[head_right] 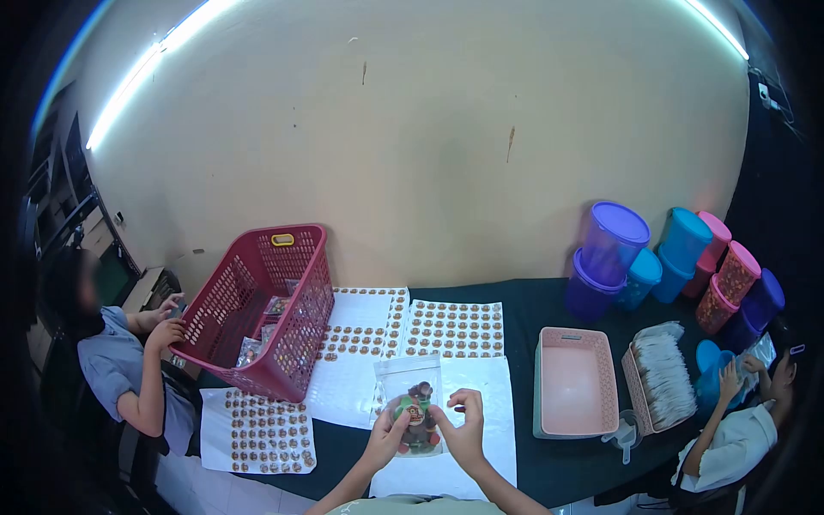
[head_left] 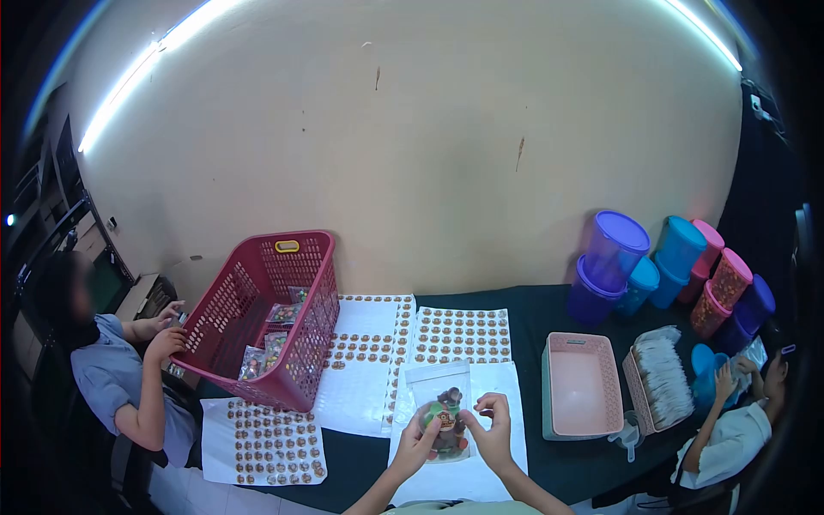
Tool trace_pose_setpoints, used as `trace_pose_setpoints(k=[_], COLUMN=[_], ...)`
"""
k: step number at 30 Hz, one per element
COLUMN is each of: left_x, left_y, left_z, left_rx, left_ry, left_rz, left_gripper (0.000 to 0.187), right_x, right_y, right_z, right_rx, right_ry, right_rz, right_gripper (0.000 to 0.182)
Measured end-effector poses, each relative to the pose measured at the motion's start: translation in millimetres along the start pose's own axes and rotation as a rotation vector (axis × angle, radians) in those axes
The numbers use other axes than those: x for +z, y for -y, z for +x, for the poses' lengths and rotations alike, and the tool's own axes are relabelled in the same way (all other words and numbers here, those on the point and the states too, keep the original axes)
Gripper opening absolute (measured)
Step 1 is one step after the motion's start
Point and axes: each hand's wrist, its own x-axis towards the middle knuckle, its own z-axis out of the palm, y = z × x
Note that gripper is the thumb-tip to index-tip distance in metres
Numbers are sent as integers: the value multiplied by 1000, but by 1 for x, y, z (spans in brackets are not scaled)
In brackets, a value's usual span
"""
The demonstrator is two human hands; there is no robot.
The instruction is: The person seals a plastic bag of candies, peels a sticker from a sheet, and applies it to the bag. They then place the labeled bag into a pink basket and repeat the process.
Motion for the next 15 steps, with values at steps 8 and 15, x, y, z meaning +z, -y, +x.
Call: trace_pose_setpoints(k=[8,15], left_x=[4,3], left_y=[7,9], left_z=[0,1], left_rx=[6,-7], left_ry=[38,-13], left_rz=[38,60], left_gripper=[48,45], right_x=[-1,4], right_y=[-11,-24], right_z=[-4,-12], right_rx=[195,265], right_ry=[206,188], right_rz=[183,291], right_gripper=[24,28])
